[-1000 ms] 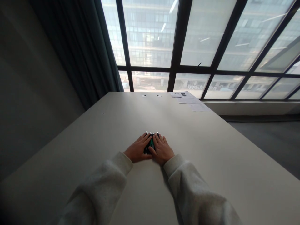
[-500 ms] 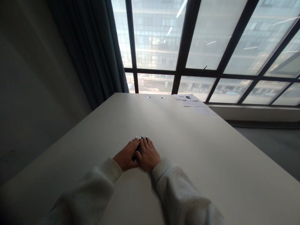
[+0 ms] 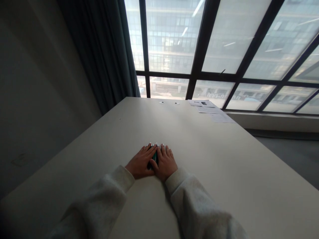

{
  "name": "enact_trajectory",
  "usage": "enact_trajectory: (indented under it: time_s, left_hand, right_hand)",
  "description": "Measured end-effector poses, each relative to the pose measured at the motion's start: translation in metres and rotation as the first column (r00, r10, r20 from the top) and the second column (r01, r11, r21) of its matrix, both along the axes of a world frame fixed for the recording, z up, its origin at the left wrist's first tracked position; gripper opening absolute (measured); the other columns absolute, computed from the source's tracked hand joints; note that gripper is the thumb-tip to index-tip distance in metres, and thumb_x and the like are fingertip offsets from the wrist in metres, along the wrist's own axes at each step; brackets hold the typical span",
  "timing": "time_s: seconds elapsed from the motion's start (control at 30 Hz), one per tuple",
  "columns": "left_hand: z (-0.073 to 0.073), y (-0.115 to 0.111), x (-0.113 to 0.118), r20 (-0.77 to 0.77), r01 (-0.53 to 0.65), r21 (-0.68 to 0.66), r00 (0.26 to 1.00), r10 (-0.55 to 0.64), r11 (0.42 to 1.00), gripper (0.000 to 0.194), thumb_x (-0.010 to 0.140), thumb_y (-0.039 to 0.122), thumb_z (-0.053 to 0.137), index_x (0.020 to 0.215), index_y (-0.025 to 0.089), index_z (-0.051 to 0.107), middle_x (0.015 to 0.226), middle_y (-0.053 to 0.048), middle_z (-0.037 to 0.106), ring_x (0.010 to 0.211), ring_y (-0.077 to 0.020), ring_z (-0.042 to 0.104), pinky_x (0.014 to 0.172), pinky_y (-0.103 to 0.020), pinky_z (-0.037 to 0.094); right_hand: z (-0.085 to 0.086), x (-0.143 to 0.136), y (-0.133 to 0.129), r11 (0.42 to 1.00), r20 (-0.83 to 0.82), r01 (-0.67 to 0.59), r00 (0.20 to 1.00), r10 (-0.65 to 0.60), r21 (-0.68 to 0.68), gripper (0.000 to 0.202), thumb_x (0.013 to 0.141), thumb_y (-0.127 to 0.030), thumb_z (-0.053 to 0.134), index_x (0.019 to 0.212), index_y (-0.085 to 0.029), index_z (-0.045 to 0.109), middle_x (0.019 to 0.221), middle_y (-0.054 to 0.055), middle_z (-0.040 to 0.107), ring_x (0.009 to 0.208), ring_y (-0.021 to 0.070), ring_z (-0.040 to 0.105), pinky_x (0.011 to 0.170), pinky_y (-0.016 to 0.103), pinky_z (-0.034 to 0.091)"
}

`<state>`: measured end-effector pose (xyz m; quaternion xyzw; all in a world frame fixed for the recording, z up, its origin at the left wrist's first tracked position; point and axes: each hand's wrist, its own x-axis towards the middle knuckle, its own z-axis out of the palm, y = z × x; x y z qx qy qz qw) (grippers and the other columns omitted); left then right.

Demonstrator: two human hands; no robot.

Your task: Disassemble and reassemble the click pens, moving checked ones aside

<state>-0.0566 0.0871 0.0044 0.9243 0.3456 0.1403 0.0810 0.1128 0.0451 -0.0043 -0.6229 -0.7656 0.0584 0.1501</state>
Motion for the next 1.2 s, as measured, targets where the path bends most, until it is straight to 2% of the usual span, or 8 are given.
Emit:
enact_trajectory:
  time_s: [0.17, 0.33, 0.5, 0.63, 0.7, 0.9, 1.07, 1.2]
  left_hand:
    - [-0.001, -0.002, 0.002, 0.028, -0.012, -0.011, 1.000, 0.012, 1.000, 0.100, 0.068, 0.053, 0.073, 0.151, 0.015, 0.032, 0.157, -0.013, 0.034, 0.147, -0.0372, 0.022, 0.119, -0.056, 0.023]
    - [0.004, -0.001, -0.006, 0.038, 0.020, 0.011, 0.999, -0.021, 1.000, 0.107, 0.067, 0.071, 0.067, 0.152, 0.016, 0.032, 0.158, -0.014, 0.030, 0.148, -0.0380, 0.020, 0.120, -0.059, 0.016]
    - [0.006, 0.015, -0.033, -0.006, 0.117, -0.066, 0.993, -0.118, 0.991, 0.119, 0.060, 0.079, 0.068, 0.154, 0.020, 0.027, 0.161, -0.014, 0.024, 0.150, -0.0380, 0.013, 0.120, -0.059, 0.013]
    - [-0.003, 0.022, -0.042, -0.084, 0.109, -0.136, 0.989, -0.121, 0.985, 0.130, 0.052, 0.084, 0.068, 0.156, 0.023, 0.020, 0.163, -0.014, 0.015, 0.150, -0.0403, 0.008, 0.119, -0.062, 0.010]
    - [-0.007, 0.022, -0.040, -0.098, 0.090, -0.129, 0.990, -0.103, 0.988, 0.129, 0.053, 0.086, 0.066, 0.156, 0.023, 0.019, 0.163, -0.015, 0.013, 0.150, -0.0399, 0.007, 0.119, -0.062, 0.009]
    - [-0.010, 0.019, -0.030, -0.086, 0.065, -0.077, 0.994, -0.071, 0.995, 0.105, 0.075, 0.083, 0.048, 0.154, 0.016, 0.028, 0.161, -0.017, 0.019, 0.151, -0.0338, 0.011, 0.120, -0.055, 0.016]
    - [-0.010, 0.016, -0.030, -0.069, 0.060, -0.065, 0.995, -0.065, 0.996, 0.103, 0.079, 0.077, 0.051, 0.154, 0.012, 0.025, 0.161, -0.019, 0.019, 0.150, -0.0346, 0.016, 0.120, -0.055, 0.020]
    - [-0.012, 0.015, -0.031, -0.043, 0.067, -0.040, 0.997, -0.069, 0.997, 0.103, 0.077, 0.076, 0.055, 0.153, 0.013, 0.028, 0.161, -0.019, 0.021, 0.149, -0.0355, 0.018, 0.120, -0.054, 0.021]
  right_hand:
    - [-0.003, 0.001, 0.001, 1.000, -0.016, -0.005, 1.000, 0.005, -0.016, 0.074, 0.098, -0.057, 0.033, 0.153, -0.007, 0.031, 0.159, 0.020, 0.025, 0.148, 0.0363, 0.020, 0.119, 0.052, 0.019]
    - [-0.002, 0.022, 0.006, 0.997, -0.096, -0.064, 0.993, 0.069, 0.047, 0.076, 0.098, -0.058, 0.032, 0.154, -0.008, 0.026, 0.161, 0.021, 0.020, 0.149, 0.0323, 0.019, 0.119, 0.052, 0.020]
    - [-0.001, 0.048, 0.011, 0.986, -0.007, -0.166, 0.986, 0.166, -0.017, 0.102, 0.079, -0.074, 0.056, 0.155, -0.011, 0.027, 0.161, 0.024, 0.017, 0.149, 0.0376, 0.014, 0.118, 0.056, 0.018]
    - [-0.002, 0.045, 0.009, 0.975, 0.061, -0.209, 0.975, 0.213, -0.075, 0.116, 0.067, -0.082, 0.060, 0.156, -0.017, 0.024, 0.161, 0.023, 0.015, 0.148, 0.0404, 0.014, 0.117, 0.063, 0.012]
    - [-0.002, 0.040, 0.008, 0.971, 0.076, -0.221, 0.971, 0.228, -0.088, 0.113, 0.070, -0.083, 0.056, 0.156, -0.018, 0.023, 0.162, 0.020, 0.014, 0.148, 0.0401, 0.015, 0.116, 0.066, 0.009]
    - [-0.001, 0.036, 0.007, 0.969, 0.085, -0.226, 0.968, 0.235, -0.104, 0.089, 0.090, -0.072, 0.037, 0.156, -0.015, 0.019, 0.162, 0.015, 0.014, 0.150, 0.0341, 0.015, 0.115, 0.068, 0.009]
    - [-0.003, 0.037, 0.007, 0.958, 0.074, -0.273, 0.957, 0.279, -0.088, 0.101, 0.084, -0.078, 0.043, 0.157, -0.014, 0.013, 0.162, 0.015, 0.012, 0.150, 0.0347, 0.011, 0.115, 0.068, 0.008]
    - [-0.002, 0.037, 0.006, 0.949, 0.065, -0.309, 0.947, 0.313, -0.068, 0.100, 0.083, -0.077, 0.047, 0.157, -0.016, 0.018, 0.163, 0.014, 0.015, 0.150, 0.0349, 0.011, 0.117, 0.064, 0.011]
